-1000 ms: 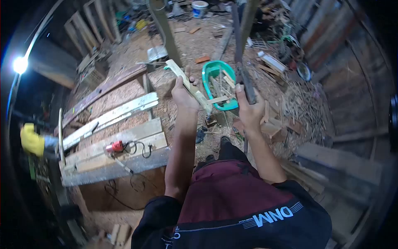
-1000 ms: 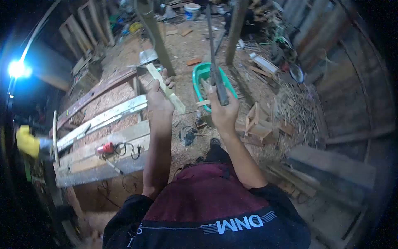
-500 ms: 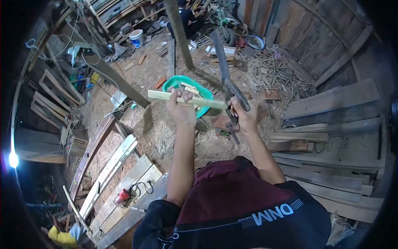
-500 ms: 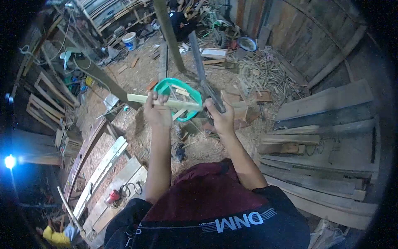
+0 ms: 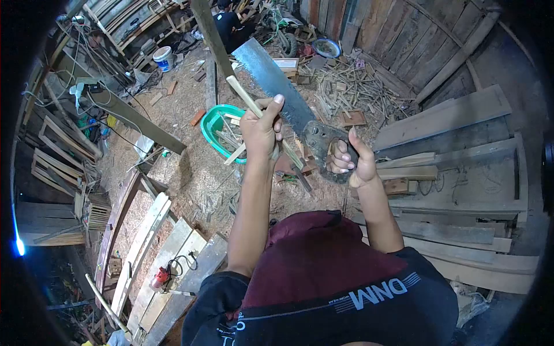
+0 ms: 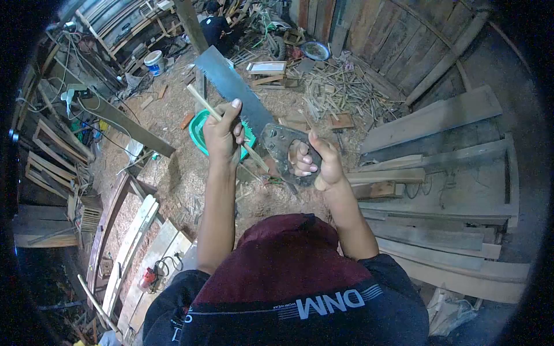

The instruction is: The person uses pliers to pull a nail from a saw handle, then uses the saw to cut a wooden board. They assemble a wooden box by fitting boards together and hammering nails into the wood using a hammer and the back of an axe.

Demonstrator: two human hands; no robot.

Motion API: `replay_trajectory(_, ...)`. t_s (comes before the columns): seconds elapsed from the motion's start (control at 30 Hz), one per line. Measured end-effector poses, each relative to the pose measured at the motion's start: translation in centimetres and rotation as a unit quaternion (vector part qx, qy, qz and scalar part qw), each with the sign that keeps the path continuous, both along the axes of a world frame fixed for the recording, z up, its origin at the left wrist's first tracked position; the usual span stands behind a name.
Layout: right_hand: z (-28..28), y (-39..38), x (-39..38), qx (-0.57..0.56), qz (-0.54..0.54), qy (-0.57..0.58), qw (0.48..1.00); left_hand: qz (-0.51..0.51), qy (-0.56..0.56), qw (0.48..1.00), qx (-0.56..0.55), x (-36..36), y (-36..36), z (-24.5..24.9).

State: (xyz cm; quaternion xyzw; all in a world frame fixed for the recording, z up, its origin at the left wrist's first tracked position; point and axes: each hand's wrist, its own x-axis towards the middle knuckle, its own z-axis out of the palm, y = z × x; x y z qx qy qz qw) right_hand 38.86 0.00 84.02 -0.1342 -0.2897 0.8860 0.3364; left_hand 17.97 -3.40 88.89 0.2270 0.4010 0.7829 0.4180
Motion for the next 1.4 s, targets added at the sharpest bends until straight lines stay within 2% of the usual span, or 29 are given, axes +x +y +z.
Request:
replay_trajectory(0.17,-0.3,0.0,1.0,-0.107,0.039,0.076,0.991,0.024,-0.020,0.999,0.006,2.0,0.8,0.3)
replay_trajectory(0.27,0.2,-0.3,1.3,-0.092,0.046,0.090,0.991,0.022,-0.038,0.999,0.007,2.8,0.9,0.3)
replay_trajectory(0.37,-1.0,0.3,2.0,-0.117,-0.020,0.116,0.986,0.037,-0.037,0.999,0.009,3.8,1.0,-0.3)
replay_trajectory(0.4,0.2,0.6,2.3,-0.127,-0.037,0.097,0.986,0.046,-0.037,0.998,0.009,4.4,1.0,-0.5)
replay_trajectory(0.5,0.1,1.8,3.3,-0.083,-0.027,0.087,0.992,0.061,0.015,0.998,-0.014,5.2,1.6,0.5)
replay_trajectory(0.67,1.5,3.0,4.0,-0.134,0.054,0.211,0.967,-0.002,0.081,0.996,0.049,5.6,2.8,2.0)
replay_trajectory(0.77,1.5,2.6,3.9,-0.214,0.089,0.237,0.943,-0.074,-0.018,0.986,0.149,5.1,3.8,-1.3)
replay_trajectory(0.83,0.5,2.6,3.8,-0.254,0.131,0.263,0.921,-0.125,-0.009,0.977,0.172,5.8,4.6,-1.6)
replay_trajectory(0.9,0.4,2.5,3.5,-0.299,0.152,0.262,0.905,-0.199,0.022,0.950,0.241,6.1,5.1,-2.2)
replay_trajectory(0.97,0.5,2.5,3.2,-0.259,0.117,0.193,0.939,-0.074,-0.050,0.978,0.190,7.9,5.6,-2.0)
replay_trajectory(1.03,0.5,2.4,3.2,-0.220,0.080,0.121,0.965,-0.038,-0.094,0.974,0.204,7.9,6.5,-3.7)
replay_trajectory(1.07,-1.1,2.7,3.2,-0.169,0.087,0.106,0.976,-0.044,-0.063,0.973,0.216,7.6,6.6,-4.3)
replay_trajectory(1.13,0.0,1.7,2.5,-0.111,0.021,-0.062,0.992,-0.010,-0.042,0.980,0.194,7.7,7.2,-4.7)
replay_trajectory(1.17,0.4,1.4,2.2,-0.079,-0.013,-0.145,0.986,0.006,-0.031,0.982,0.184,7.7,7.5,-4.8)
replay_trajectory(1.2,-1.0,2.2,3.1,0.034,0.025,-0.170,0.984,-0.038,0.015,0.980,0.193,7.2,7.2,-4.5)
replay_trajectory(1.23,-1.8,2.4,3.4,0.112,-0.030,-0.233,0.966,-0.017,0.039,0.990,0.136,7.3,6.9,-4.2)
replay_trajectory(1.3,-2.8,2.4,3.8,0.259,-0.140,-0.350,0.889,0.025,0.086,0.996,0.019,7.7,6.4,-3.7)
replay_trajectory(1.33,-0.2,2.3,3.7,0.219,-0.148,-0.321,0.909,0.030,0.065,0.997,0.009,8.0,6.3,-3.0)
replay_trajectory(1.4,1.3,2.0,4.4,0.258,-0.162,-0.346,0.887,0.037,0.024,0.999,-0.010,8.8,6.1,-1.2)
